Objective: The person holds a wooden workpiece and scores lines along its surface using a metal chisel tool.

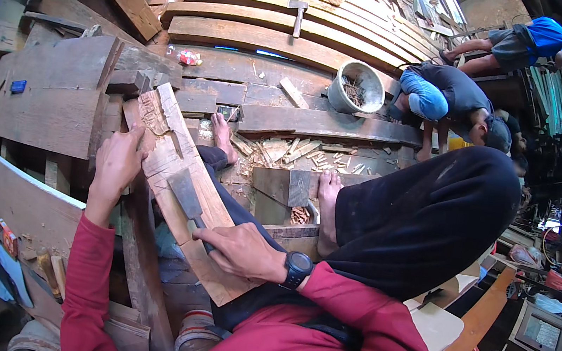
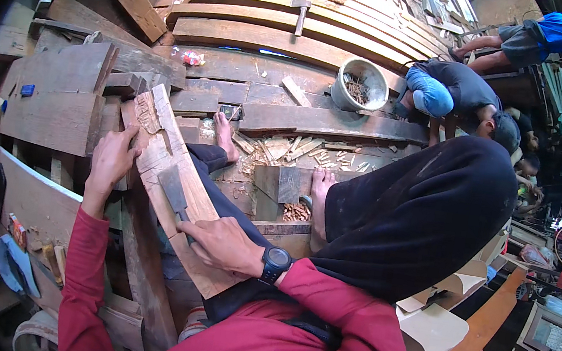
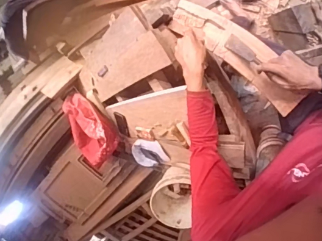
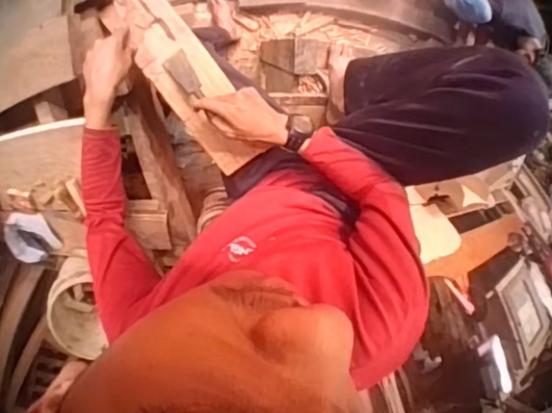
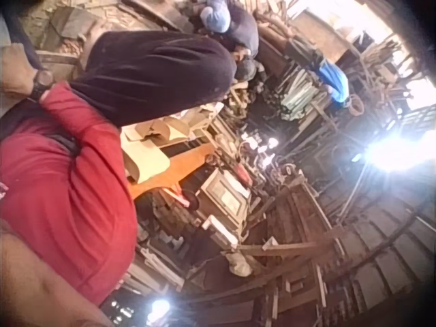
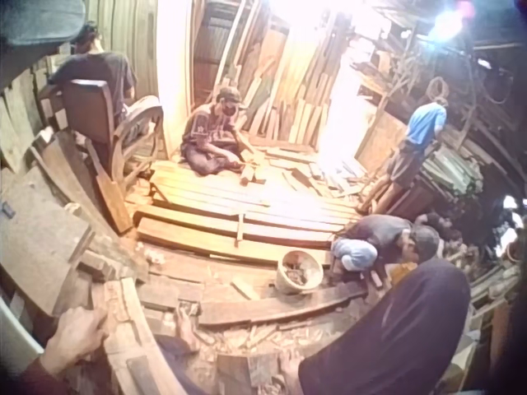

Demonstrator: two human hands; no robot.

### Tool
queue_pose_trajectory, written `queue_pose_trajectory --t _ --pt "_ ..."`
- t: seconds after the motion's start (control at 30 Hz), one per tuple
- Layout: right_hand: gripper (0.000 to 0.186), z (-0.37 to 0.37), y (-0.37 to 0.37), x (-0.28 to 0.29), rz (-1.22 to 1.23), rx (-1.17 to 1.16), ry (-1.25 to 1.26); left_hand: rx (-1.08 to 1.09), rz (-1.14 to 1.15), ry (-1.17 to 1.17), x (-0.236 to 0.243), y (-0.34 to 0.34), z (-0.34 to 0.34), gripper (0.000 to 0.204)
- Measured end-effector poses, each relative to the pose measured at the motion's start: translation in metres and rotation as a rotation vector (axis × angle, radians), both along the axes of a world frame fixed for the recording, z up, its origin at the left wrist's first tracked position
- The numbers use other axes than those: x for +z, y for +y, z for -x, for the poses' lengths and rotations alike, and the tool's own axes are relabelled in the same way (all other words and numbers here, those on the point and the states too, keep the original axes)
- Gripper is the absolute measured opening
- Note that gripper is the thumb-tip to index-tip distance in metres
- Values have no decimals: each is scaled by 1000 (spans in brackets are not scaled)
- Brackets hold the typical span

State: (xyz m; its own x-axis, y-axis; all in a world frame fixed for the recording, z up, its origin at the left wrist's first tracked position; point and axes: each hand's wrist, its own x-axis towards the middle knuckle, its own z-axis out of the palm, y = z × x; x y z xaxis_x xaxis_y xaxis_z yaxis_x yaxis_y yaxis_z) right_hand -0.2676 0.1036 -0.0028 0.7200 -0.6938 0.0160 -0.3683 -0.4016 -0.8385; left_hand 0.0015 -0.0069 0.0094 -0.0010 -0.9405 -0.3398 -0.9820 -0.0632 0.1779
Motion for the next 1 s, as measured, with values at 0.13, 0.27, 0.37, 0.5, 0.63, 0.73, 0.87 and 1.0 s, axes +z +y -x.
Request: queue_pose_trajectory --t 0.13,0.27,0.37,0.5,0.63,0.73,0.87,1.0 --pt "37 -4 0 8 8 -9 -88 1 -3 3 -2 -2 -1 43" --pt "36 -2 -1 -4 -13 -38 4 -5 22 0 -2 0 -1 44" --pt "38 -5 1 11 -30 5 -27 -1 8 -5 -1 -1 -1 44" --pt "38 3 0 -7 -28 3 81 -2 -12 -23 2 -1 1 45" --pt "42 -6 3 6 33 -42 -59 -51 68 -6 -4 0 -3 36" --pt "46 -3 4 -12 67 -74 -77 -36 60 -3 -1 1 -1 36" --pt "45 -7 4 4 45 -50 -84 -42 79 12 -6 2 -5 36" --pt "43 1 2 -12 21 2 95 4 -17 -14 2 -1 1 44"
